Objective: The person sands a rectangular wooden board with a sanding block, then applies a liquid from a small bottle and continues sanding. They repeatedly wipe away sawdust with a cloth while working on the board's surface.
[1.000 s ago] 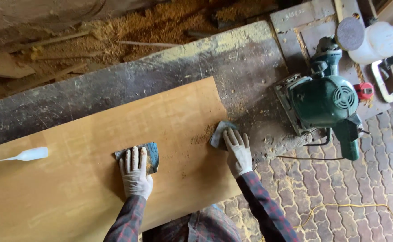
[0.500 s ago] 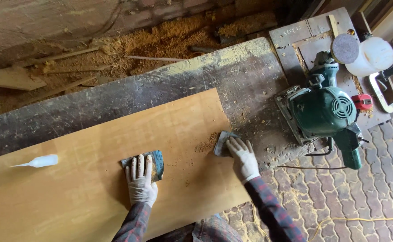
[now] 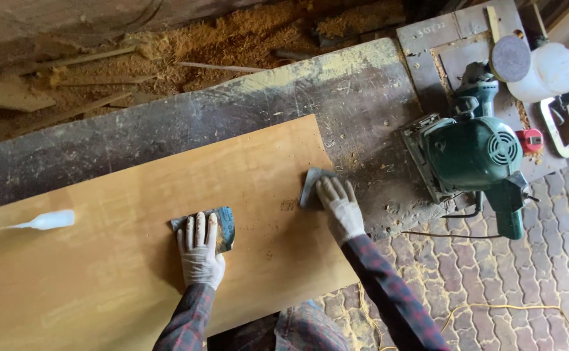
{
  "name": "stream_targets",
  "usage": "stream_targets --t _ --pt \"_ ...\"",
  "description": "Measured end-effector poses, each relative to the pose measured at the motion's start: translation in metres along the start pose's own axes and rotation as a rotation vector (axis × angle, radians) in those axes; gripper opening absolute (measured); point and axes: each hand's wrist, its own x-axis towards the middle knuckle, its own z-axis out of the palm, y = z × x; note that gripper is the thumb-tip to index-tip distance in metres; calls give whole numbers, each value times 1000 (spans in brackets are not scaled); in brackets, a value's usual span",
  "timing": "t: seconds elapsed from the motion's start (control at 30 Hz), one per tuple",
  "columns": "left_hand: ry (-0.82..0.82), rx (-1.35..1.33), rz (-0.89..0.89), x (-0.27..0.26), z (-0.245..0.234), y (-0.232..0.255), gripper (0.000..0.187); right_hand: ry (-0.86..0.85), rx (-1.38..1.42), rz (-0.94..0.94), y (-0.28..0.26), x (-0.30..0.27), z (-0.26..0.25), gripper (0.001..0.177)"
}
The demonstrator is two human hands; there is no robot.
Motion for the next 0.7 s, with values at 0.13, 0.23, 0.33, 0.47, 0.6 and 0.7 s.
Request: stream_targets --t 0.13,0.23,0.33,0.47,0.6,0.7 --pt "-22 -21 16 4 -3 -6 92 -4 -46 113 -7 0 3 64" --pt "-12 -22 16 3 1 -1 91 -39 -52 113 1 -6 2 65" --pt "-14 -37 18 1 -2 -4 92 -16 -16 135 -6 -5 -7 65" --pt "32 -47 42 2 5 -4 89 54 106 149 2 -14 -13 59" --pt "26 -43 26 3 -1 -4 89 136 319 224 14 26 -56 53" --pt "20 -42 41 2 -3 -3 89 182 463 285 20 22 -42 49"
